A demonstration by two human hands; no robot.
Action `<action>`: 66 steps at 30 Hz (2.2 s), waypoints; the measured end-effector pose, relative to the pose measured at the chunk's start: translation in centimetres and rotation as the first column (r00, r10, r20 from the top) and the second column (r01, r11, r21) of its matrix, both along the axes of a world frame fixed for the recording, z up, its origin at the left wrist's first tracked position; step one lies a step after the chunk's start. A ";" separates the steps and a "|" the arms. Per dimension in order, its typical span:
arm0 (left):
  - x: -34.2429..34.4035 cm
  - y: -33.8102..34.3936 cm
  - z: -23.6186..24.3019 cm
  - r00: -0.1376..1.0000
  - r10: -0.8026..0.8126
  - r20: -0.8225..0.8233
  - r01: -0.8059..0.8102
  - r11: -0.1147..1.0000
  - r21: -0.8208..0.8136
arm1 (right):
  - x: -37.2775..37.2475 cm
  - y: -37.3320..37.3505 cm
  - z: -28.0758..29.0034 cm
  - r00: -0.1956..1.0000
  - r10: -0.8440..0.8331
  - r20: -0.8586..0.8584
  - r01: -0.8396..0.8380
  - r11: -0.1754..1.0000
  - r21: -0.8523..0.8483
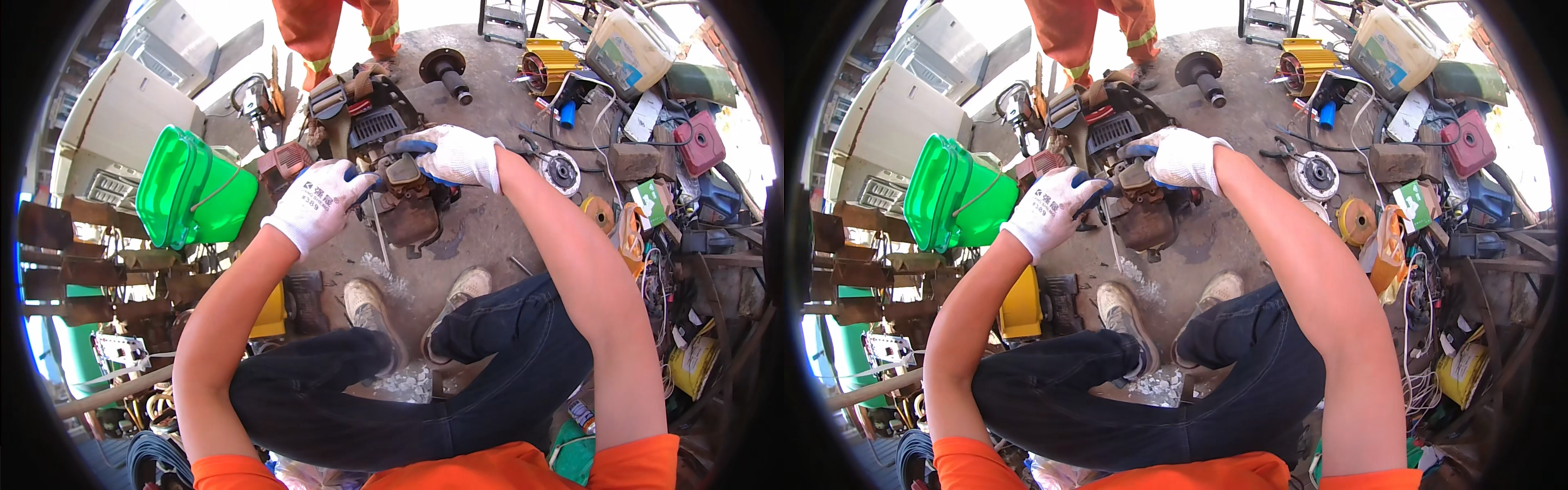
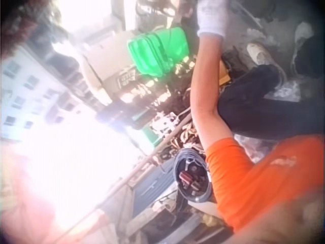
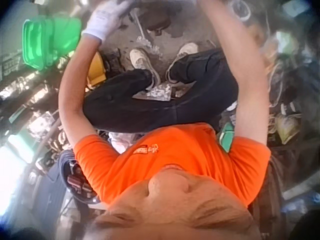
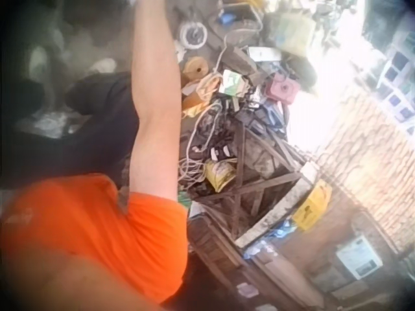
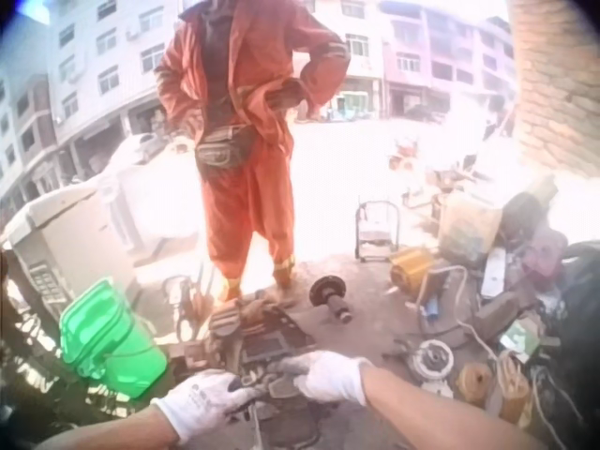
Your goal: The person puts on gloves and uses a wrench to remove bolts from a small engine. They then remove the engine cover and inspect the internal components.
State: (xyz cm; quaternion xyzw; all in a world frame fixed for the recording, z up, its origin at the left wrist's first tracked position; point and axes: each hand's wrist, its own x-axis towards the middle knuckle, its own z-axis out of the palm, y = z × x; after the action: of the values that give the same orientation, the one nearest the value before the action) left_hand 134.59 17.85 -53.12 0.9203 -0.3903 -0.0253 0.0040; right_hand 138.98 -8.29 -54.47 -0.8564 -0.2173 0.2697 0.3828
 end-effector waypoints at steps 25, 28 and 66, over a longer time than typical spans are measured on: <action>-2.9 -2.0 0.5 0.963 0.248 -0.102 -0.231 0.960 0.157 | 1.7 -1.4 1.6 0.929 -0.182 0.322 0.199 0.980 -0.022; -2.4 -4.4 2.1 0.846 0.495 -0.196 -0.454 0.864 0.218 | 1.4 -1.5 0.7 0.942 -0.119 0.314 0.149 0.986 -0.073; -1.8 -1.0 1.0 0.998 0.024 -0.057 -0.022 0.999 0.037 | 1.0 -4.7 3.3 0.927 -0.095 0.364 0.217 0.926 -0.310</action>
State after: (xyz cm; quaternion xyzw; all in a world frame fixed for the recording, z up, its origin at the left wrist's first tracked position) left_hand 132.82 16.88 -52.14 0.9235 -0.3790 -0.0589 -0.0011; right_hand 139.95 -12.99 -51.21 -0.9585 -0.1601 0.1188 0.2036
